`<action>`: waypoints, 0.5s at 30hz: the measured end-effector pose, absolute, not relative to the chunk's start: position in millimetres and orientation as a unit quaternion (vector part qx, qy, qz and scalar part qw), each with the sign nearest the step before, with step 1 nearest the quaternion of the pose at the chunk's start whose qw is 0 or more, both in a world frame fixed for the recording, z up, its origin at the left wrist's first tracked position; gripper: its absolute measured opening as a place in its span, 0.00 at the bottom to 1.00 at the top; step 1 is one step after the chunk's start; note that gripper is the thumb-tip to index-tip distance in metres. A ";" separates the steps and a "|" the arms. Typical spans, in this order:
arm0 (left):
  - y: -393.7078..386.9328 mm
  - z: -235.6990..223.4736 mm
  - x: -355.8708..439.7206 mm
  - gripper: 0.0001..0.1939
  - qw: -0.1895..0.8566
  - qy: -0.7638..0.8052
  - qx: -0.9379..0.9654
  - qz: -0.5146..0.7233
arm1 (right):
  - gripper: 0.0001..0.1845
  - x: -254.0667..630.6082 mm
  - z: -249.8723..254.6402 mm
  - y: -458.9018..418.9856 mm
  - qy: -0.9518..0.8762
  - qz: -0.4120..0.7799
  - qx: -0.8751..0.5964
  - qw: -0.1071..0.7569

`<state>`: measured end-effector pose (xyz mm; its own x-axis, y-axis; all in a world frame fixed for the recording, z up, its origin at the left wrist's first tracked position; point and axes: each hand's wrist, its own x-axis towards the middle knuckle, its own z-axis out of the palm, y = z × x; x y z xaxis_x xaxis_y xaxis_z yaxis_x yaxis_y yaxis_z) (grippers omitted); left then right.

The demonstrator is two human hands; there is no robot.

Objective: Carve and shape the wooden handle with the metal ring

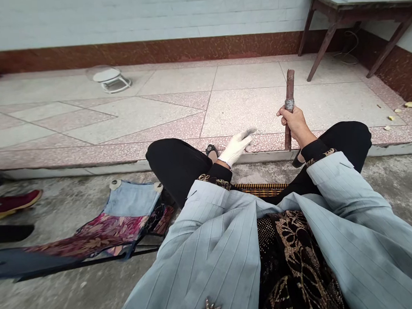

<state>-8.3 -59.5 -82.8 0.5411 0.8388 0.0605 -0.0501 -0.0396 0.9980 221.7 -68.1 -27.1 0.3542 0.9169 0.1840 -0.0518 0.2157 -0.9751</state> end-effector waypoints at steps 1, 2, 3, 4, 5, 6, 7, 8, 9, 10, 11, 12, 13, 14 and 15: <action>-59.3 -83.1 -8.8 0.25 0.622 0.319 0.611 0.370 | 0.06 221.4 -26.8 -68.1 -0.429 0.372 -0.503 0.651; -58.7 -83.8 -9.2 0.24 0.626 0.324 0.597 0.383 | 0.06 221.2 -26.5 -68.2 -0.427 0.374 -0.503 0.652; -57.6 -85.0 -9.7 0.24 0.628 0.328 0.580 0.402 | 0.06 221.1 -26.4 -68.1 -0.422 0.375 -0.504 0.654; -56.2 -86.5 -10.2 0.23 0.630 0.332 0.560 0.423 | 0.06 221.1 -26.3 -68.1 -0.416 0.377 -0.505 0.656; -54.5 -88.2 -10.7 0.22 0.632 0.336 0.538 0.445 | 0.05 221.2 -26.3 -68.0 -0.407 0.377 -0.505 0.661; -52.7 -90.0 -11.2 0.20 0.635 0.339 0.513 0.468 | 0.05 221.5 -26.4 -67.9 -0.398 0.377 -0.504 0.667; -51.1 -91.7 -11.5 0.18 0.640 0.340 0.484 0.490 | 0.05 221.9 -26.6 -67.8 -0.389 0.377 -0.502 0.675; -49.8 -93.2 -11.6 0.17 0.648 0.337 0.454 0.511 | 0.05 222.4 -26.7 -67.8 -0.381 0.376 -0.498 0.682; -48.8 -94.4 -11.5 0.15 0.658 0.331 0.424 0.527 | 0.04 223.0 -26.8 -67.7 -0.375 0.376 -0.495 0.688; -48.1 -95.3 -11.2 0.13 0.670 0.322 0.395 0.541 | 0.04 223.7 -26.8 -67.7 -0.372 0.376 -0.490 0.693; -47.7 -96.0 -10.7 0.12 0.682 0.310 0.369 0.550 | 0.04 224.6 -26.6 -67.6 -0.368 0.378 -0.485 0.697; -47.5 -96.5 -10.1 0.11 0.693 0.299 0.348 0.556 | 0.05 225.7 -26.4 -67.5 -0.362 0.380 -0.481 0.702; -47.4 -97.1 -9.5 0.11 0.701 0.289 0.333 0.561 | 0.05 226.8 -26.1 -67.3 -0.354 0.383 -0.478 0.707; -47.3 -97.7 -9.0 0.11 0.705 0.282 0.323 0.566 | 0.05 227.9 -25.8 -67.2 -0.342 0.384 -0.476 0.713; -47.3 -98.3 -8.7 0.11 0.704 0.277 0.317 0.571 | 0.05 229.0 -25.5 -67.1 -0.328 0.386 -0.475 0.720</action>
<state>-8.7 -47.3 -98.3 0.1931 0.9808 -0.0283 -0.6288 0.1459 0.7637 229.0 -67.1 -25.5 0.4870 0.8670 0.1056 -0.2439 0.2510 -0.9368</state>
